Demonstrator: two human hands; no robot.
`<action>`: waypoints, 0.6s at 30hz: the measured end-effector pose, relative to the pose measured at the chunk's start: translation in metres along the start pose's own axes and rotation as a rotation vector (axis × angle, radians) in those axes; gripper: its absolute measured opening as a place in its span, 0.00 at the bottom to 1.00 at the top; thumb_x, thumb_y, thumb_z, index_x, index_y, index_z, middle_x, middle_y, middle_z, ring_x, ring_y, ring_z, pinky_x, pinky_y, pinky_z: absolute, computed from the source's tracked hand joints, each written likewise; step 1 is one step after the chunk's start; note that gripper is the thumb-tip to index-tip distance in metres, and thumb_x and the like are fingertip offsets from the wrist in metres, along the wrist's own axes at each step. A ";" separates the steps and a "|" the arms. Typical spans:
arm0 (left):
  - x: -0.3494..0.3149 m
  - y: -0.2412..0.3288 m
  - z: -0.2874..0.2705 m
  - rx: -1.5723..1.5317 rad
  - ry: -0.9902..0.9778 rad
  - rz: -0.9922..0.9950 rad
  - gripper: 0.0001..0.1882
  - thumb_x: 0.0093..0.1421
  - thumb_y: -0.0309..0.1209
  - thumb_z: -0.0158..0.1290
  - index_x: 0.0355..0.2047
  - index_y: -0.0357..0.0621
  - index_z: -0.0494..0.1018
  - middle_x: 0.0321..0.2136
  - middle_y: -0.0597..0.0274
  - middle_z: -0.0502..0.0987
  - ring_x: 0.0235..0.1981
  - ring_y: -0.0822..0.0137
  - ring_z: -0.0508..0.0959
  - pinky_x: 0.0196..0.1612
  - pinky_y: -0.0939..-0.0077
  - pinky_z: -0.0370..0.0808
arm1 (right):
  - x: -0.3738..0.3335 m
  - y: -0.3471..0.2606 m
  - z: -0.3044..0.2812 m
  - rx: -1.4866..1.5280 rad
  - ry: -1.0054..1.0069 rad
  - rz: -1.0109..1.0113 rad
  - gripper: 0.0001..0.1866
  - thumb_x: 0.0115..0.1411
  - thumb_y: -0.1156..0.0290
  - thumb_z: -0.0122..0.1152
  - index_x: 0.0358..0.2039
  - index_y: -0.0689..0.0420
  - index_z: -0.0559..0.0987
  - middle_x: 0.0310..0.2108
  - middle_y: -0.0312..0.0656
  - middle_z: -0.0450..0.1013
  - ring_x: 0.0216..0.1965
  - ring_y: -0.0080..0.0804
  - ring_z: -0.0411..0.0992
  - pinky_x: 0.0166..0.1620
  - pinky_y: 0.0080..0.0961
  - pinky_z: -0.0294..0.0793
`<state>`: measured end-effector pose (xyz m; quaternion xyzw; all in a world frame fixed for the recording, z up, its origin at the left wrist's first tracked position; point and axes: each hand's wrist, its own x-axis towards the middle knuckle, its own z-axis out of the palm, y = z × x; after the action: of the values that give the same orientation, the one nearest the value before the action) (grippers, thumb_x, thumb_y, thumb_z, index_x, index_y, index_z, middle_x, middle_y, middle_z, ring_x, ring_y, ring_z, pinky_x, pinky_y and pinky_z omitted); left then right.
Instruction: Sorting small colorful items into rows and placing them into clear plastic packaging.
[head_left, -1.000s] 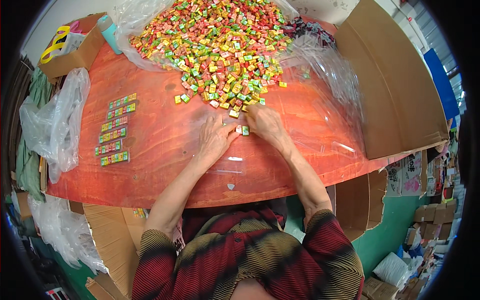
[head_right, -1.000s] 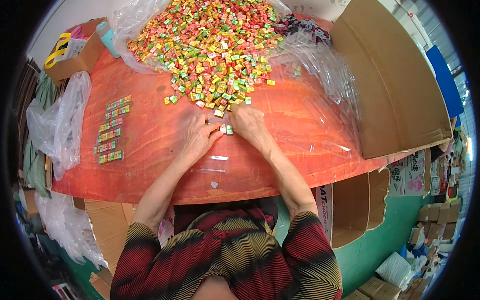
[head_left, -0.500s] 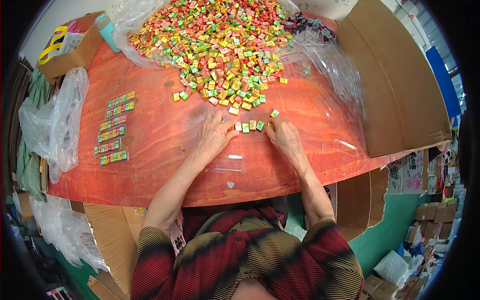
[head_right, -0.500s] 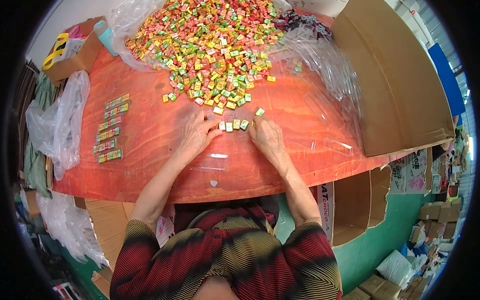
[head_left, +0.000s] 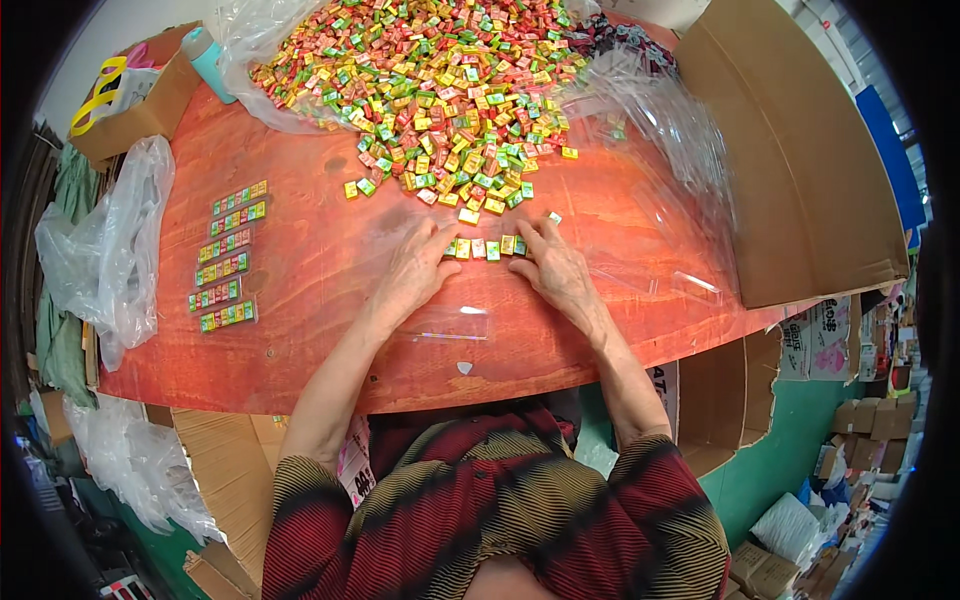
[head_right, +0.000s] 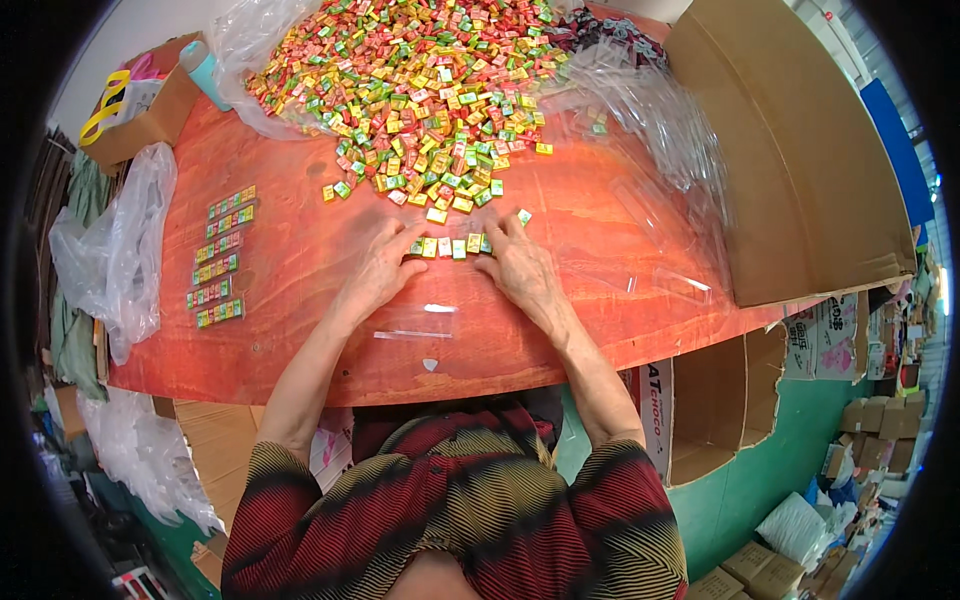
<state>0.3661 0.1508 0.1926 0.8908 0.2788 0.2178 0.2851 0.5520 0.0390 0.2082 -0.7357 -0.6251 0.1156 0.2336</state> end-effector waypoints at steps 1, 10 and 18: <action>0.002 0.002 0.004 0.005 -0.007 0.006 0.26 0.44 0.26 0.59 0.46 0.46 0.67 0.32 0.56 0.64 0.34 0.56 0.69 0.38 0.66 0.67 | 0.002 0.001 0.004 0.000 -0.002 -0.001 0.25 0.48 0.68 0.60 0.47 0.59 0.67 0.40 0.48 0.65 0.38 0.47 0.69 0.37 0.37 0.70; 0.001 0.014 0.014 0.146 0.087 -0.009 0.29 0.41 0.30 0.61 0.46 0.46 0.67 0.33 0.55 0.65 0.36 0.55 0.69 0.38 0.63 0.69 | 0.007 0.005 0.001 0.064 -0.032 -0.102 0.26 0.49 0.74 0.58 0.50 0.58 0.65 0.38 0.48 0.65 0.38 0.48 0.68 0.38 0.36 0.69; -0.006 0.012 0.001 0.060 0.036 -0.068 0.29 0.45 0.30 0.59 0.49 0.45 0.64 0.35 0.54 0.65 0.37 0.54 0.69 0.40 0.64 0.68 | 0.000 0.017 -0.011 -0.239 0.055 0.120 0.27 0.48 0.74 0.58 0.51 0.56 0.64 0.38 0.48 0.65 0.38 0.47 0.68 0.36 0.36 0.71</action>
<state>0.3671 0.1385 0.1979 0.8848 0.3206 0.2157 0.2605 0.5712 0.0352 0.2092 -0.7974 -0.5825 0.0342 0.1539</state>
